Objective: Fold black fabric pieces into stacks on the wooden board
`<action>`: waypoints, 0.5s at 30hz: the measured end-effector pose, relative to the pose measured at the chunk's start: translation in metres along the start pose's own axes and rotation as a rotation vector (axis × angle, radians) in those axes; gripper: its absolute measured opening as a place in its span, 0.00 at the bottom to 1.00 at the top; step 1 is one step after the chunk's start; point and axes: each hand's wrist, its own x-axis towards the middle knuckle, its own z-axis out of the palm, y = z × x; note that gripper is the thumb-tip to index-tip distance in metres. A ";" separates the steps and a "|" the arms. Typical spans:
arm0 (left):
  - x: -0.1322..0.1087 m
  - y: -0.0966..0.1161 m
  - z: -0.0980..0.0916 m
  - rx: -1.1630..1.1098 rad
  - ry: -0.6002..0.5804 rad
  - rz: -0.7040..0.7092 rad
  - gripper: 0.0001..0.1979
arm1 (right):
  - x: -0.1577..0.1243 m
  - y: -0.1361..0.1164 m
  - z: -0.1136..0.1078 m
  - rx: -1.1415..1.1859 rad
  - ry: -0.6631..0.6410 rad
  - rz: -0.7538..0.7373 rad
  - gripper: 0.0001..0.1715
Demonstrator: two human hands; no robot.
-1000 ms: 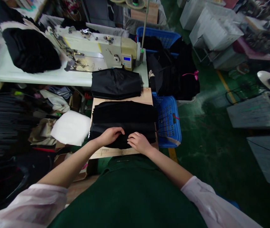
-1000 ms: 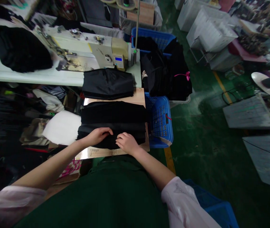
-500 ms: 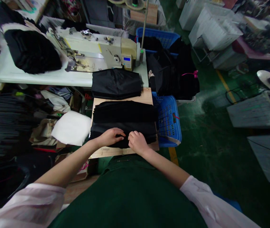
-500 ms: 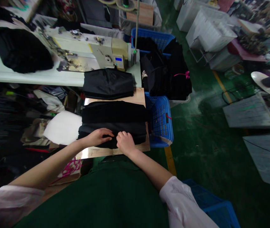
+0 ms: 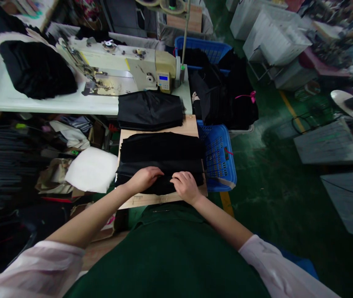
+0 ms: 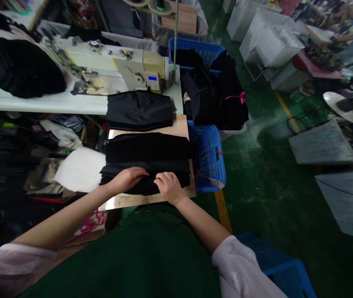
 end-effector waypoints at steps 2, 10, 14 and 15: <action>0.002 0.005 -0.011 0.088 0.007 0.079 0.18 | -0.006 -0.003 0.002 -0.046 -0.058 -0.027 0.12; 0.052 -0.010 -0.057 0.324 0.133 0.047 0.21 | -0.009 0.002 0.013 -0.058 -0.134 0.045 0.10; 0.079 -0.034 -0.049 0.412 0.227 -0.249 0.15 | -0.002 0.004 0.010 -0.048 -0.157 0.002 0.09; 0.083 -0.036 -0.046 0.421 0.247 -0.327 0.15 | -0.001 0.004 0.009 -0.044 -0.162 0.002 0.09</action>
